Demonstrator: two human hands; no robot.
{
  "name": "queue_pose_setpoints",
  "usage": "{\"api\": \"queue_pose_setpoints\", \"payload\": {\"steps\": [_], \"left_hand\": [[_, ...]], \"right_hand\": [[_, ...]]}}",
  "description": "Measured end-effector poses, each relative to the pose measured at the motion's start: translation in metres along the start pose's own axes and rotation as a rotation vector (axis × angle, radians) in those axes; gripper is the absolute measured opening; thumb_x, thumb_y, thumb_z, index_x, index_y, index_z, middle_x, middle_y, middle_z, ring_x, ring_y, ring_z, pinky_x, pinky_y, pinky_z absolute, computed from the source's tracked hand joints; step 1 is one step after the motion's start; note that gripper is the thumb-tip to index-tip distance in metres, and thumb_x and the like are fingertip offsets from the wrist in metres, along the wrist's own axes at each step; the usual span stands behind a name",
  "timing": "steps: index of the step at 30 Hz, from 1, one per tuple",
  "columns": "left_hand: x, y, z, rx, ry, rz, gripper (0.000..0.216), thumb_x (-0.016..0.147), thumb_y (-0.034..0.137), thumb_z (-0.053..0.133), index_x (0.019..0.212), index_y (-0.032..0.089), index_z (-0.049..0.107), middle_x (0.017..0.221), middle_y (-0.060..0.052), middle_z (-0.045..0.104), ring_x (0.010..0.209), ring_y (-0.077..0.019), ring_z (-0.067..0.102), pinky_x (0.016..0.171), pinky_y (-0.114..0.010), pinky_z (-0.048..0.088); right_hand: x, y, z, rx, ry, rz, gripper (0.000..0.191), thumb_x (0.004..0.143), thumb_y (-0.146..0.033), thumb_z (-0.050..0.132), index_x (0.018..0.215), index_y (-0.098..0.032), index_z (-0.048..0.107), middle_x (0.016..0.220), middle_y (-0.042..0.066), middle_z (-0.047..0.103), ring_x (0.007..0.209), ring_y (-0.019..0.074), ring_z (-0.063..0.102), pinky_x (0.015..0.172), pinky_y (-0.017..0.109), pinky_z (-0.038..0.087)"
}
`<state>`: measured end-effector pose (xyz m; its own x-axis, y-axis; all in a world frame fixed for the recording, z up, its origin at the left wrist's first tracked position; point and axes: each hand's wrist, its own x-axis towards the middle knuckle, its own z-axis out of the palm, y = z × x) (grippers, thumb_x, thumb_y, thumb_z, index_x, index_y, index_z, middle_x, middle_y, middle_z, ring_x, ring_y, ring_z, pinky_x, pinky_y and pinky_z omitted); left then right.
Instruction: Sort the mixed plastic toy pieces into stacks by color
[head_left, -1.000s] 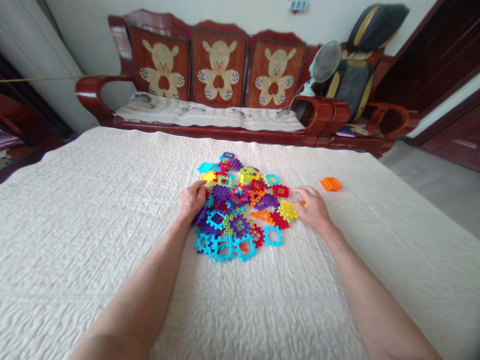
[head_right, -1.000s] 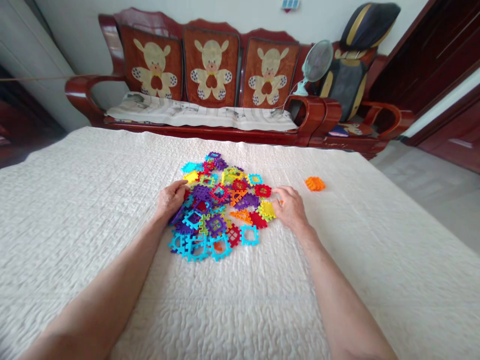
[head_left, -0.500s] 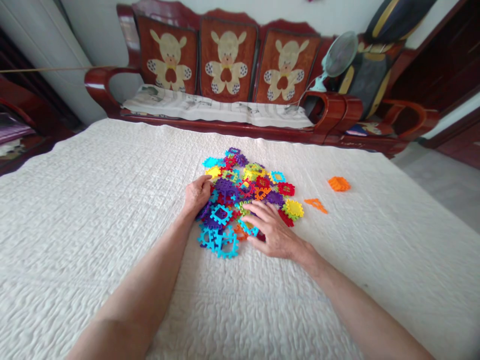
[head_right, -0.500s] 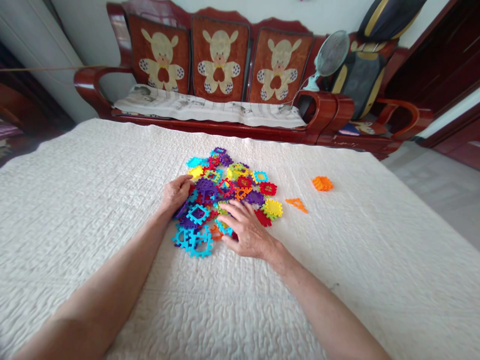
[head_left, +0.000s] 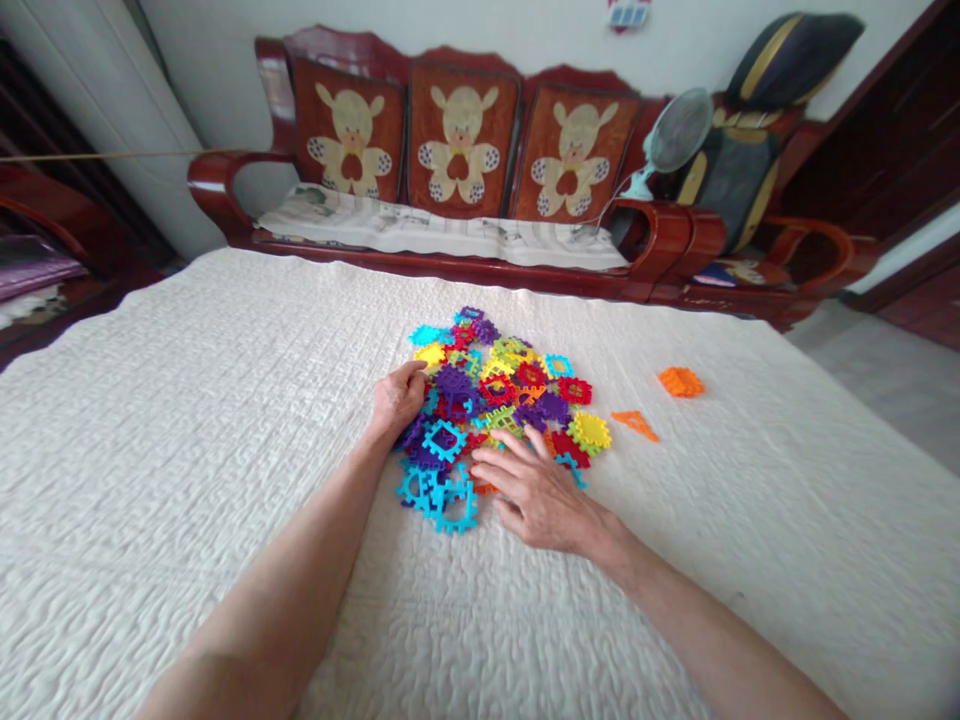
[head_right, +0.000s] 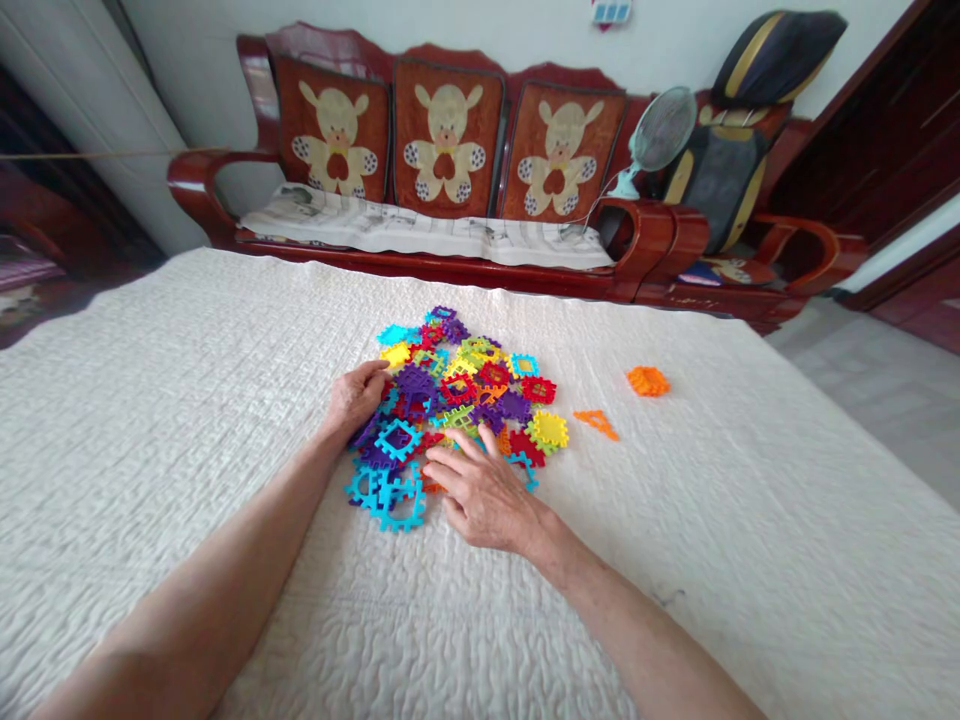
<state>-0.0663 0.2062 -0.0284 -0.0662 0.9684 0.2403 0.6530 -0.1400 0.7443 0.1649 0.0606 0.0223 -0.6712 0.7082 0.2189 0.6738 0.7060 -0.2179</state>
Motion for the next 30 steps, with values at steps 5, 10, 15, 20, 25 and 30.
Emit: {"api": "queue_pose_setpoints", "payload": {"steps": [5,10,15,20,25,30], "left_hand": [[0.000,0.003,-0.001,0.003,-0.004,0.007,0.039,0.088,0.029,0.045,0.114,0.016,0.070,0.089,-0.006,0.076,0.083,-0.0200,0.069,0.083,-0.031,0.052],[-0.002,0.006,-0.003,-0.003,-0.007,0.014,0.039,0.088,0.028,0.044,0.115,0.016,0.070,0.092,-0.006,0.076,0.085,-0.0196,0.070,0.084,-0.030,0.052],[-0.002,0.006,-0.003,0.006,-0.008,0.004,0.038,0.087,0.028,0.045,0.114,0.017,0.070,0.093,-0.006,0.076,0.086,-0.0202,0.070,0.084,-0.030,0.053],[-0.002,0.005,-0.002,0.010,-0.014,0.010,0.038,0.088,0.028,0.045,0.113,0.017,0.071,0.093,-0.006,0.077,0.086,-0.0202,0.070,0.084,-0.030,0.053],[0.000,0.002,-0.001,0.008,-0.022,0.001,0.038,0.087,0.030,0.045,0.112,0.016,0.071,0.092,-0.006,0.076,0.085,-0.0199,0.070,0.082,-0.029,0.052],[0.000,-0.001,0.000,0.036,-0.006,0.013,0.040,0.085,0.036,0.046,0.110,0.018,0.072,0.083,-0.004,0.075,0.079,-0.0196,0.069,0.077,-0.028,0.052]], "right_hand": [[0.003,0.000,0.011,-0.064,0.008,-0.031,0.033,0.094,-0.016,0.047,0.122,-0.028,0.061,0.126,0.005,0.065,0.137,0.0281,0.040,0.113,0.064,0.021],[0.004,0.003,0.015,-0.046,0.106,-0.060,0.035,0.096,-0.012,0.042,0.122,-0.026,0.060,0.122,0.005,0.068,0.133,0.0254,0.046,0.115,0.060,0.022],[0.001,0.016,0.014,0.074,0.311,-0.001,0.037,0.094,-0.011,0.039,0.123,-0.023,0.060,0.111,0.006,0.070,0.109,0.0212,0.062,0.106,0.047,0.040],[-0.005,0.050,0.003,0.103,0.479,0.265,0.039,0.096,-0.017,0.035,0.126,-0.022,0.058,0.110,0.007,0.070,0.103,0.0208,0.065,0.091,0.035,0.051],[-0.019,0.094,-0.012,0.139,0.527,0.561,0.037,0.094,-0.027,0.036,0.120,-0.018,0.062,0.108,0.008,0.073,0.096,0.0211,0.068,0.085,0.033,0.053],[-0.034,0.126,-0.020,0.220,0.594,0.678,0.037,0.090,-0.035,0.041,0.111,-0.018,0.066,0.102,0.007,0.074,0.090,0.0207,0.069,0.083,0.033,0.053]]}}
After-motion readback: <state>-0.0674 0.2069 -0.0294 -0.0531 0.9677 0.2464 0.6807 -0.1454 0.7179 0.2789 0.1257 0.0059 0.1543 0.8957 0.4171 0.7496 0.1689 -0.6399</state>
